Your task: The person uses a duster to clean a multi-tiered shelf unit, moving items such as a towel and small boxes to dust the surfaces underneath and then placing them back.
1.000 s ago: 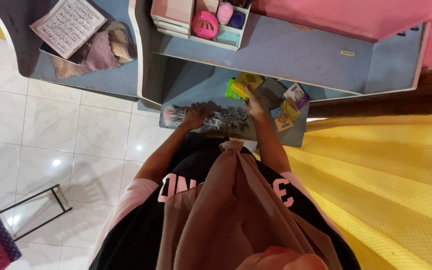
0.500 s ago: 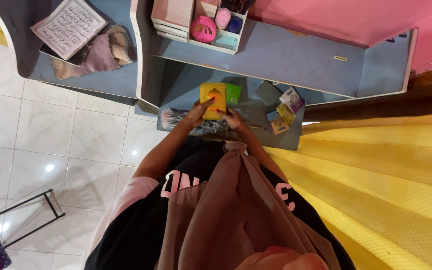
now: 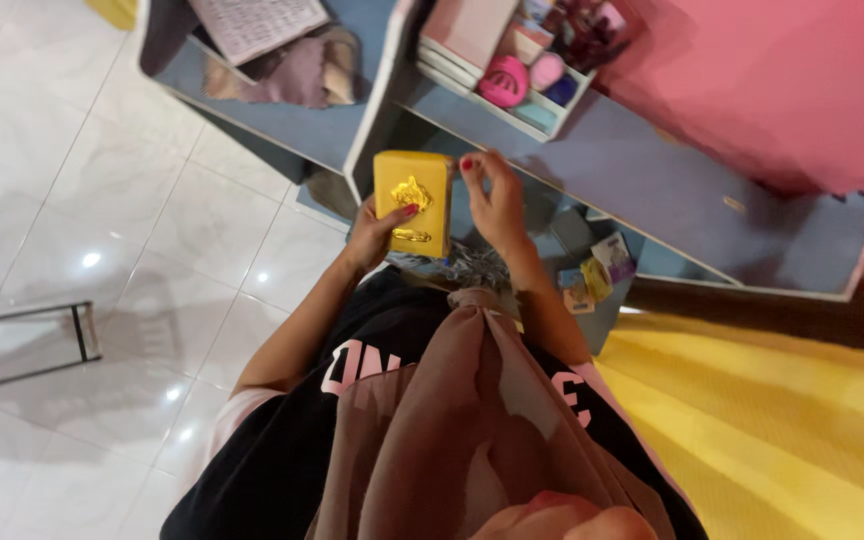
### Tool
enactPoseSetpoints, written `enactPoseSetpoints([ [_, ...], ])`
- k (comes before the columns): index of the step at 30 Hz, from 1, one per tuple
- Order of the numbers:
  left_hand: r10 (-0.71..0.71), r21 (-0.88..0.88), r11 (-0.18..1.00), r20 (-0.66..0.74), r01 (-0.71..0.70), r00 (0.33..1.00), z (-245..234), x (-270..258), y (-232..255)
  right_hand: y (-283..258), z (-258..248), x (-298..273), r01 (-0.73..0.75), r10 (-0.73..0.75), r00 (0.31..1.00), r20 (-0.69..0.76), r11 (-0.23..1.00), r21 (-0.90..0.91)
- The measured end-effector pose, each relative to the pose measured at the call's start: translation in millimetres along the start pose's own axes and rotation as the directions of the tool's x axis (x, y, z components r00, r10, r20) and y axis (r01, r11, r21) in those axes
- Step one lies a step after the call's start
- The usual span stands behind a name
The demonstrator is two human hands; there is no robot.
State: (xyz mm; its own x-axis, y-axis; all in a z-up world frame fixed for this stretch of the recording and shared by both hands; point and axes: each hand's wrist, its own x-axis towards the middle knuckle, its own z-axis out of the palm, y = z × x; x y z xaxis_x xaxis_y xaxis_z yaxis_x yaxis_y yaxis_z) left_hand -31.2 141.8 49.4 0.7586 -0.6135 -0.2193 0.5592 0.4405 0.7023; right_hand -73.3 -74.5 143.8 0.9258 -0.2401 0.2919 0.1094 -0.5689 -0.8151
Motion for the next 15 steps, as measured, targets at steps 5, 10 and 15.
enactPoseSetpoints([
  [5,0.235,-0.104,0.963,-0.116,-0.247,0.965,-9.2,-17.7,41.8,-64.1,47.5,65.5,0.289,-0.284,0.957,-0.056,0.951,0.11],
  [10,0.305,-0.309,0.879,-0.22,-0.363,0.926,-25.5,-50.8,83.9,-65.2,130.4,119.0,0.48,-0.479,0.865,0.147,0.877,0.031],
  [15,0.302,-0.413,0.814,-0.3,-0.409,0.905,-47.2,-84.2,95.8,-21.9,214.5,153.9,0.542,-0.431,0.816,0.385,0.803,-0.249],
])
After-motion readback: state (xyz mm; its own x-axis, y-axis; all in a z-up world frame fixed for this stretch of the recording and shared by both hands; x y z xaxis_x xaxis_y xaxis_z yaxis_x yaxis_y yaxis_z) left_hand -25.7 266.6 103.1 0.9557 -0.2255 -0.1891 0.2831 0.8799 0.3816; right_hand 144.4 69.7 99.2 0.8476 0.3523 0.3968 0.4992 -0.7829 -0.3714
